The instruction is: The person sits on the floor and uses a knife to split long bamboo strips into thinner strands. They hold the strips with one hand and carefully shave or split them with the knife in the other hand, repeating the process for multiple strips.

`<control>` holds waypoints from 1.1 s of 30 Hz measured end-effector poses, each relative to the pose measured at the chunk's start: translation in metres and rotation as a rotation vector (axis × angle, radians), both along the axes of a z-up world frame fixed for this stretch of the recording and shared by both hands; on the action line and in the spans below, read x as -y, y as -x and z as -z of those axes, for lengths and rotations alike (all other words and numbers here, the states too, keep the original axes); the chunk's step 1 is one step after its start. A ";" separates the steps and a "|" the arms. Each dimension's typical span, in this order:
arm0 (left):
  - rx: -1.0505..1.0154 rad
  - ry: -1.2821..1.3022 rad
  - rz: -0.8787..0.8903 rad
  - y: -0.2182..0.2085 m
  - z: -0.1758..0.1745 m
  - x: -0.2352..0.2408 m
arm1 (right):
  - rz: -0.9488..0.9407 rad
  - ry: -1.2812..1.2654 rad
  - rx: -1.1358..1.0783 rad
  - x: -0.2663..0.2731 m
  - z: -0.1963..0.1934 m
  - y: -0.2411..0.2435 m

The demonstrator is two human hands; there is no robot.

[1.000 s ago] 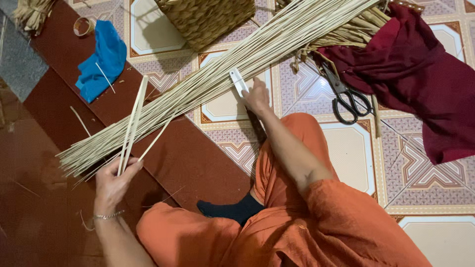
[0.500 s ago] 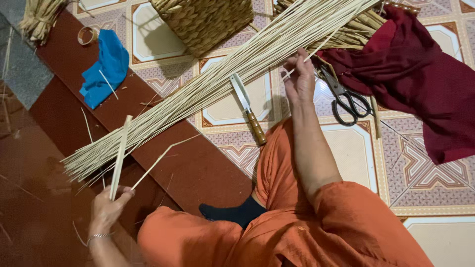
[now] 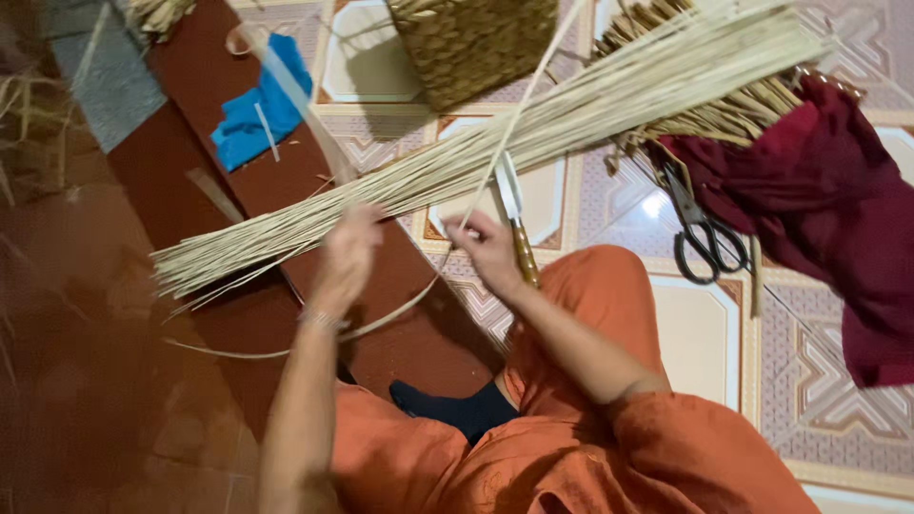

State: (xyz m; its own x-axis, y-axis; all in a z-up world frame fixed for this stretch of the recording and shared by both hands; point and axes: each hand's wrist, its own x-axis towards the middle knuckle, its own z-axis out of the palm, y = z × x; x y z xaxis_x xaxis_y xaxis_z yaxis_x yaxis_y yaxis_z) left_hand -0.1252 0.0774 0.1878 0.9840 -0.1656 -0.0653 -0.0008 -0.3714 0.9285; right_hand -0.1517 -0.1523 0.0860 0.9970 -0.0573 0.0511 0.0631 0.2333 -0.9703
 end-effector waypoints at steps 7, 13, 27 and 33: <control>-0.096 0.375 0.142 -0.055 -0.028 0.087 | -0.119 0.111 0.398 -0.037 0.025 0.033; -0.079 0.420 0.202 -0.045 -0.081 0.105 | -0.223 0.374 0.257 -0.042 0.033 0.050; 0.176 0.369 0.158 -0.049 -0.066 0.101 | -0.912 0.959 0.192 -0.010 0.078 0.020; 0.257 0.131 0.209 -0.036 -0.058 0.103 | -0.254 -0.029 0.128 0.080 -0.064 -0.038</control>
